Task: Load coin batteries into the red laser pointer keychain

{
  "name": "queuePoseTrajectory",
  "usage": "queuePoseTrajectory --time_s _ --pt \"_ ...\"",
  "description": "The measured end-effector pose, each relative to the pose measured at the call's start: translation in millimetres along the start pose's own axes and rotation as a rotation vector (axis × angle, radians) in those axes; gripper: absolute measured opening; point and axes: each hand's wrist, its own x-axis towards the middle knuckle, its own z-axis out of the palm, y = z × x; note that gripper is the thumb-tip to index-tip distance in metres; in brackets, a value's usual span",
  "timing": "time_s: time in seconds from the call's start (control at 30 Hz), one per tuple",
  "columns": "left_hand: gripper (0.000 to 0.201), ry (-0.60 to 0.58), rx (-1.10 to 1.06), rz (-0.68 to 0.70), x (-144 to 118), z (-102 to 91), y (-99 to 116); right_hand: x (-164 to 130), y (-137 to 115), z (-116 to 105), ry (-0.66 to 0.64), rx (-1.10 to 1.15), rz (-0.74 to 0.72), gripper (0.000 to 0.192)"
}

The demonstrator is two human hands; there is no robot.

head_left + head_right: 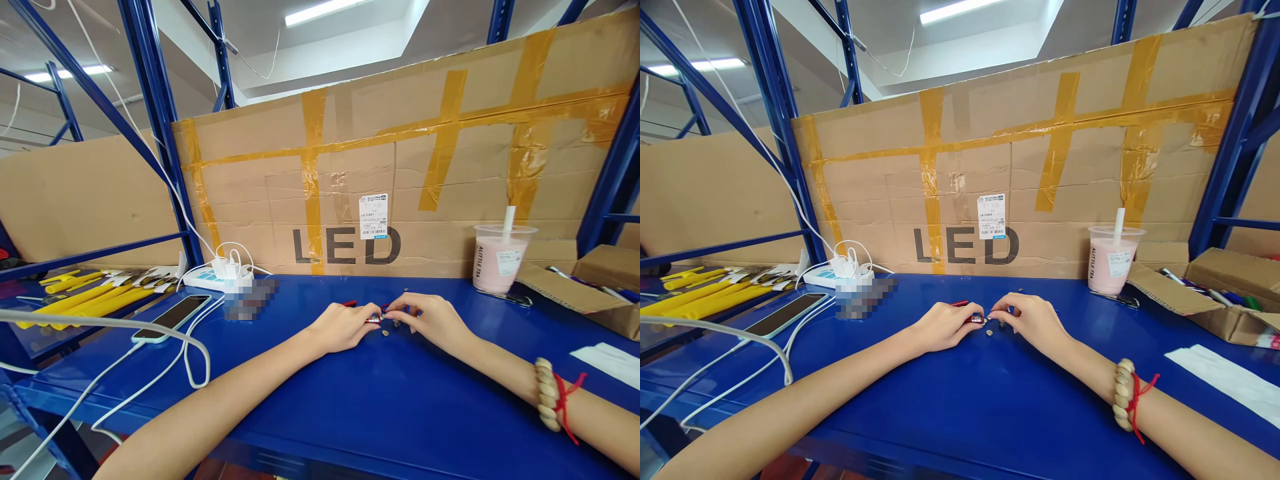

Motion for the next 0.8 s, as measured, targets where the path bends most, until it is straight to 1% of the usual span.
queuePoseTrajectory --time_s 0.13,0.3,0.5,0.8 --pt "0.020 -0.001 -0.023 -0.032 0 -0.8 0 0 -2 2 0.075 0.132 0.009 0.041" --pt "0.018 0.005 -0.070 -0.067 0 -3.1 1 -1 -14 2 0.155 0.290 0.020 0.043" --pt "0.018 0.001 -0.090 -0.066 -1 -1.8 0 -2 -25 2 0.119 0.407 0.015 0.041" --pt "0.017 0.005 -0.090 -0.034 0 -1.2 -1 -3 -22 4 0.042 0.487 0.039 0.038"
